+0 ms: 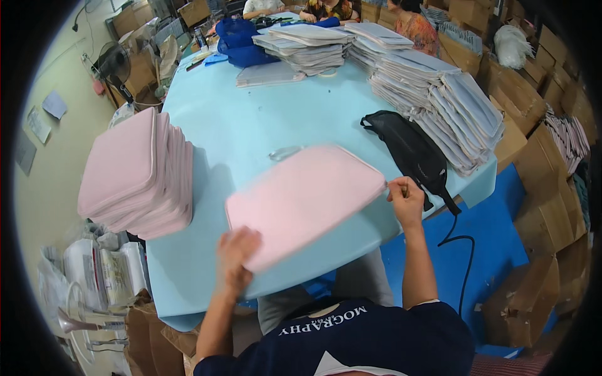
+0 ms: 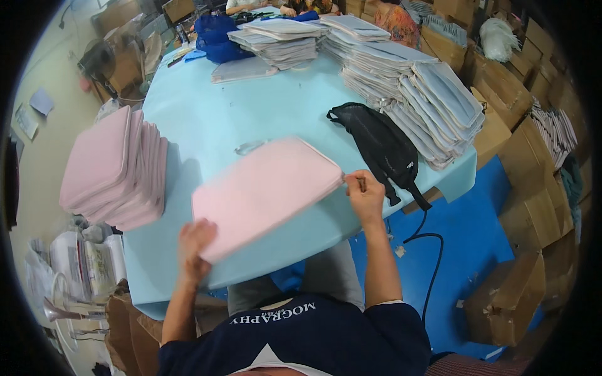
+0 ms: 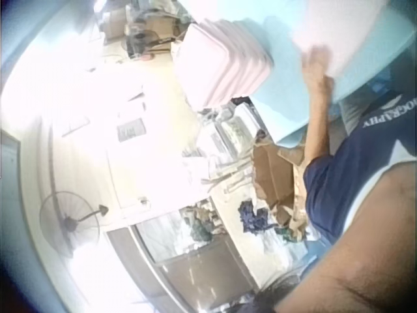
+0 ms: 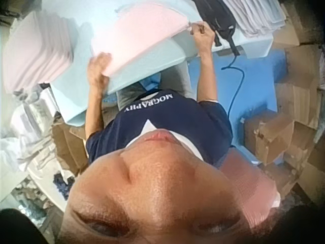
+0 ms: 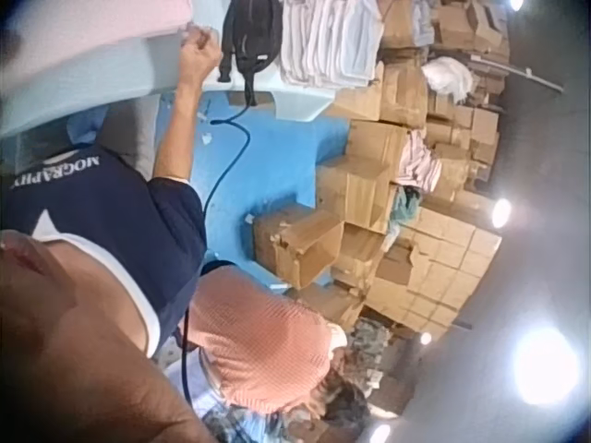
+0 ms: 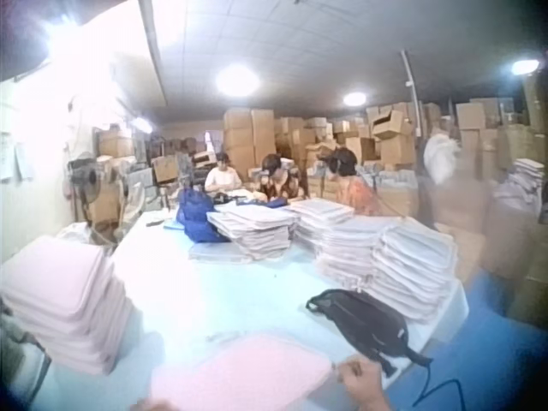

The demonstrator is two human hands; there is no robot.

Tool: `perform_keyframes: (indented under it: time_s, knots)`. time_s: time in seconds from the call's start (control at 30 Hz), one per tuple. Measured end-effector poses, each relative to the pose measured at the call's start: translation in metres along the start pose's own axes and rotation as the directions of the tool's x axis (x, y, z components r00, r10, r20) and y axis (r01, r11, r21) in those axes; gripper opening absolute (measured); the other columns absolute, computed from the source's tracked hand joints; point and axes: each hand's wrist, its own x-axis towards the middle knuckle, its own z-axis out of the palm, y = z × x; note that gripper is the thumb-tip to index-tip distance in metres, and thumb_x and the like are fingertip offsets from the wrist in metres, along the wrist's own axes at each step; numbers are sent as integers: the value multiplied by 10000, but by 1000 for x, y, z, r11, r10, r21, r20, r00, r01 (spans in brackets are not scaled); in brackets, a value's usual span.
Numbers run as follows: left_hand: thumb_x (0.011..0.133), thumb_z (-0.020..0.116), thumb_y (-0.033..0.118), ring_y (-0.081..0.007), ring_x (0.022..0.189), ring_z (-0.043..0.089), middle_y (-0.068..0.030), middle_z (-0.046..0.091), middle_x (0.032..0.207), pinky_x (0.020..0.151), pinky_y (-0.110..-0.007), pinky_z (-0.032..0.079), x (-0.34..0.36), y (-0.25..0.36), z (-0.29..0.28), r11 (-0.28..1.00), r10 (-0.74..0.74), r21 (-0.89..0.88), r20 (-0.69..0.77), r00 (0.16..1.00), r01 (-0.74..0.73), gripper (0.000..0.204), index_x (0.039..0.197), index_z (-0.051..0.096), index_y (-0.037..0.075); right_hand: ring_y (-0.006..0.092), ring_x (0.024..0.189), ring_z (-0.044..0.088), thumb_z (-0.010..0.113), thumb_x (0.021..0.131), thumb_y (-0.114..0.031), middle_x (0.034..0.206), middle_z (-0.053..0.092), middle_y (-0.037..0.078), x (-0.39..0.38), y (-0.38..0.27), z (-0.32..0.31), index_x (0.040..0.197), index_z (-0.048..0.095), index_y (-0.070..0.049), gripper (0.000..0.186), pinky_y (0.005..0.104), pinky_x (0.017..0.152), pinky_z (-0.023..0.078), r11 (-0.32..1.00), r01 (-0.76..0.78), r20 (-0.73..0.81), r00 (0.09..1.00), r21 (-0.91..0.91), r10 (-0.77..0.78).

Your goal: Inspecting pink zippered bags, trimming loose threads with snippers, and packing them into a cardboard box.

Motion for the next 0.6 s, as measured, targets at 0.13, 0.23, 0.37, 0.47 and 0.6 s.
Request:
perform_keyframes:
  time_s: [0.13,0.23,0.37,0.47,0.6]
  knots:
    - [591,628,-16,-318,1218,389,-124,469,1270,1008,-509,248,18,-19,4,945,-292,108,-147,945,309,624,1191,491,84,23,492,454,622,821,-91,567,523,-9,-29,-22,25,763,563,-10,115,181,446,345,982,85,90,993,-167,-70]
    - [616,629,-4,-337,1267,311,-177,362,1342,1028,-504,217,39,26,7,955,-227,186,-34,973,229,711,1282,392,69,71,453,470,633,800,-85,549,526,23,-46,-50,45,731,566,-16,119,212,427,351,901,377,161,924,-213,-348]
    - [660,601,41,-298,1194,413,-133,474,1251,1016,-491,222,60,65,30,991,-54,122,-53,997,60,558,1204,478,62,160,422,480,649,768,-72,555,530,58,-67,-77,55,715,573,-27,103,253,412,355,771,626,314,759,-112,-571]
    - [677,570,40,-249,1106,500,-92,557,1155,994,-480,245,60,64,37,999,2,50,-134,991,5,454,1129,538,64,237,427,479,649,748,-43,559,534,73,-70,-75,55,715,581,-46,76,281,409,363,782,619,306,760,-73,-574]
    - [678,533,8,-201,1017,565,-58,612,1066,977,-447,272,48,67,35,999,17,-27,-177,984,-22,361,1029,593,68,217,443,483,661,752,-97,560,526,73,-58,-58,49,715,595,-52,88,303,435,389,889,427,252,890,-166,-381]
